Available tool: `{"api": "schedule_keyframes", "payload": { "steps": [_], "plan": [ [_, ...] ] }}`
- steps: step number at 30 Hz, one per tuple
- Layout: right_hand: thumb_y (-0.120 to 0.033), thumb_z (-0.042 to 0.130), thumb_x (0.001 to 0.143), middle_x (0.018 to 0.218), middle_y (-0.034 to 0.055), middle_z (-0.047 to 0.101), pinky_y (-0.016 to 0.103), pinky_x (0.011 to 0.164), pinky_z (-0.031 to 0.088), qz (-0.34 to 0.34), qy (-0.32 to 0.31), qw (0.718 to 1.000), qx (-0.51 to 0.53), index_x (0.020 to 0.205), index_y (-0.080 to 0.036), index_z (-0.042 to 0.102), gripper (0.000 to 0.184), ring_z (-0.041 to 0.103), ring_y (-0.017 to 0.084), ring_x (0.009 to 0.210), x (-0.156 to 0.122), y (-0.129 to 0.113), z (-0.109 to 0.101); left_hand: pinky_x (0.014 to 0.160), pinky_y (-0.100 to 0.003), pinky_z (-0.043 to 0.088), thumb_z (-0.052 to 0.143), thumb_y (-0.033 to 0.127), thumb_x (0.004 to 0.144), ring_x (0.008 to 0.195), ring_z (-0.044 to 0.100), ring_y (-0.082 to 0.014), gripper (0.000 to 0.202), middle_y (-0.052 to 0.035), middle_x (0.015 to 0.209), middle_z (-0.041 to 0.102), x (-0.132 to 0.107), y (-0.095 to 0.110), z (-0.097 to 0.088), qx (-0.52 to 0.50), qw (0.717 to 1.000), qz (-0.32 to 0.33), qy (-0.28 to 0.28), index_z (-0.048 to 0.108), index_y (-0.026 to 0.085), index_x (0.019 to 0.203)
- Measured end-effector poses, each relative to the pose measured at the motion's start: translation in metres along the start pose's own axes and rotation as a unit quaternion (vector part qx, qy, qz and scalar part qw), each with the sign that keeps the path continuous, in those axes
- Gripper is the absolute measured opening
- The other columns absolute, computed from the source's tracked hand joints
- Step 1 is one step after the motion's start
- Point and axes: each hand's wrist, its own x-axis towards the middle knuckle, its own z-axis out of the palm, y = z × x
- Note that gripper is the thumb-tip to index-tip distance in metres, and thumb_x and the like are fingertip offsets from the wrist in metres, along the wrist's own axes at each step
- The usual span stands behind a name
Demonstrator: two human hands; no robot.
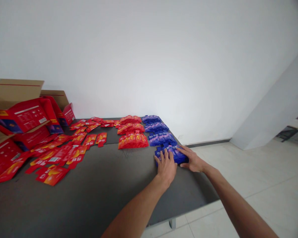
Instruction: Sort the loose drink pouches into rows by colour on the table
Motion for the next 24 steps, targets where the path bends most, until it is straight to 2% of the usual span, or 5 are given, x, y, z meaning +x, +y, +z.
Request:
{"api": "schedule_keyframes", "payload": {
  "steps": [4,7,13,18,24],
  "plan": [
    [-0.045,0.078,0.070,0.154,0.0110,0.036,0.058,0.115,0.027,0.011,-0.005,1.000,-0.018,0.150,-0.028,0.038,0.091,0.033,0.037,0.141,0.003,-0.009,-0.007,0.112,-0.067,0.024,0.048,0.046,0.092,0.143,0.028,-0.0389,0.067,-0.0164,0.158,0.028,-0.005,-0.004,-0.007,0.005,1.000,0.012,0.002,0.029,0.020,0.152],
    [-0.048,0.077,0.071,0.154,0.0098,0.035,0.060,0.115,0.023,0.023,-0.002,1.000,-0.020,0.149,-0.030,0.040,0.088,0.030,0.038,0.141,0.008,-0.021,-0.011,0.113,-0.067,0.023,0.047,0.046,0.093,0.144,0.026,-0.0390,0.067,-0.0163,0.159,0.027,-0.011,-0.010,-0.019,0.003,1.000,0.022,0.004,0.029,0.020,0.152],
    [-0.055,0.073,0.074,0.158,0.0050,0.030,0.065,0.113,0.021,0.033,0.019,0.998,-0.059,0.148,-0.035,0.041,0.083,0.022,0.040,0.144,0.031,-0.066,-0.003,0.114,-0.068,0.021,0.043,0.047,0.094,0.146,0.023,-0.0382,0.063,-0.0152,0.159,0.028,-0.026,-0.035,-0.053,0.016,1.000,0.014,0.009,0.032,0.021,0.150],
    [-0.053,0.067,0.080,0.159,0.0038,0.026,0.066,0.112,0.023,0.017,0.027,0.997,-0.072,0.150,-0.036,0.037,0.078,0.020,0.040,0.145,0.057,-0.111,0.022,0.113,-0.068,0.020,0.041,0.046,0.095,0.146,0.019,-0.0400,0.062,-0.0169,0.159,0.027,-0.042,-0.078,-0.076,0.033,0.999,-0.005,0.015,0.034,0.019,0.150],
    [-0.053,0.064,0.083,0.161,0.0046,0.019,0.067,0.111,0.022,0.000,0.007,0.997,-0.072,0.151,-0.038,0.031,0.077,0.015,0.040,0.146,0.092,-0.166,0.062,0.113,-0.069,0.019,0.044,0.044,0.094,0.146,0.022,-0.0400,0.063,-0.0164,0.159,0.028,-0.063,-0.147,-0.098,0.059,0.997,-0.046,0.034,0.034,0.019,0.151]
  ]
}}
